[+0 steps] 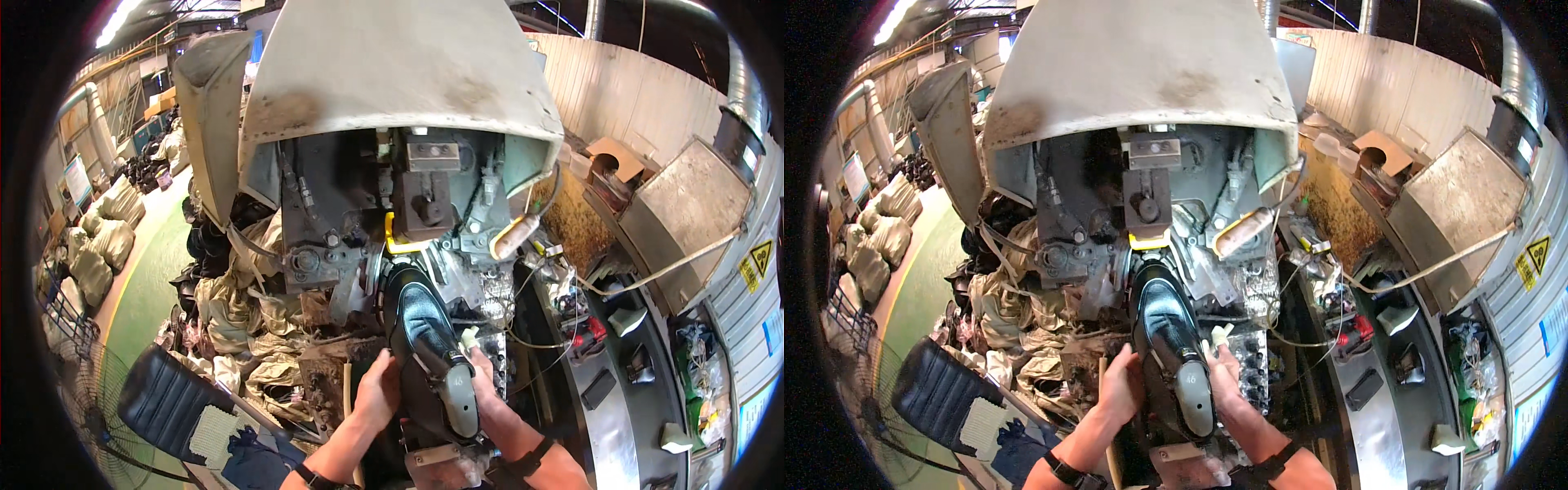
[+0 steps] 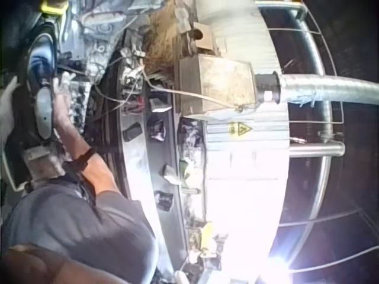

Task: The recorder is using an industrial machine to shape and press leather shoes onto lasts at a manufacturing station.

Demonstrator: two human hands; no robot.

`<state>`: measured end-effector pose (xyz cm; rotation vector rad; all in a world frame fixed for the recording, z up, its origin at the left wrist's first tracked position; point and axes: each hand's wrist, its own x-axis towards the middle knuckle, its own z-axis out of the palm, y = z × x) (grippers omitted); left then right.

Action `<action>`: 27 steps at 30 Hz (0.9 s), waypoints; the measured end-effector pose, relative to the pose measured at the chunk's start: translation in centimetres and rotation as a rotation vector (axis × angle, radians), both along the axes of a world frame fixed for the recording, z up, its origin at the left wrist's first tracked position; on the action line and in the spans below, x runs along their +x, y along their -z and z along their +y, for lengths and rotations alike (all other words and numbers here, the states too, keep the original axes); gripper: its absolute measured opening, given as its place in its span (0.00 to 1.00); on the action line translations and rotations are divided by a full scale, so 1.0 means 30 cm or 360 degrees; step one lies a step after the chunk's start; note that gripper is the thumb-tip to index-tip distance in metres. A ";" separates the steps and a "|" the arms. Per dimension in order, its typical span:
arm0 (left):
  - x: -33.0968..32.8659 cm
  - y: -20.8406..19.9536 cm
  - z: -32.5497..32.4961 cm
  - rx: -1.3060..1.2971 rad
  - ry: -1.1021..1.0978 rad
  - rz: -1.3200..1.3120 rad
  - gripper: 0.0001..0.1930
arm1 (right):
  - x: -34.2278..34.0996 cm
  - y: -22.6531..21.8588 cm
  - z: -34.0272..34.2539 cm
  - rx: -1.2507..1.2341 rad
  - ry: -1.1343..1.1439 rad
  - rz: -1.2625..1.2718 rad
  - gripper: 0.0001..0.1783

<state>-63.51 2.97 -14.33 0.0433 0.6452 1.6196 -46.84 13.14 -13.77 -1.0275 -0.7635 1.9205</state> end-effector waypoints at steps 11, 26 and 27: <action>-0.050 -0.050 0.134 -0.0397 -0.0238 0.0143 0.14 | -0.128 -0.039 0.079 -0.0206 0.0046 0.0072 0.08; -0.012 0.302 0.226 -0.0283 -0.0848 0.0525 0.14 | -0.181 0.214 0.146 -0.0010 0.0137 0.0307 0.25; -0.019 0.293 0.230 -0.0322 -0.0828 0.0681 0.15 | -0.182 0.185 0.152 -0.0077 0.0105 0.0313 0.23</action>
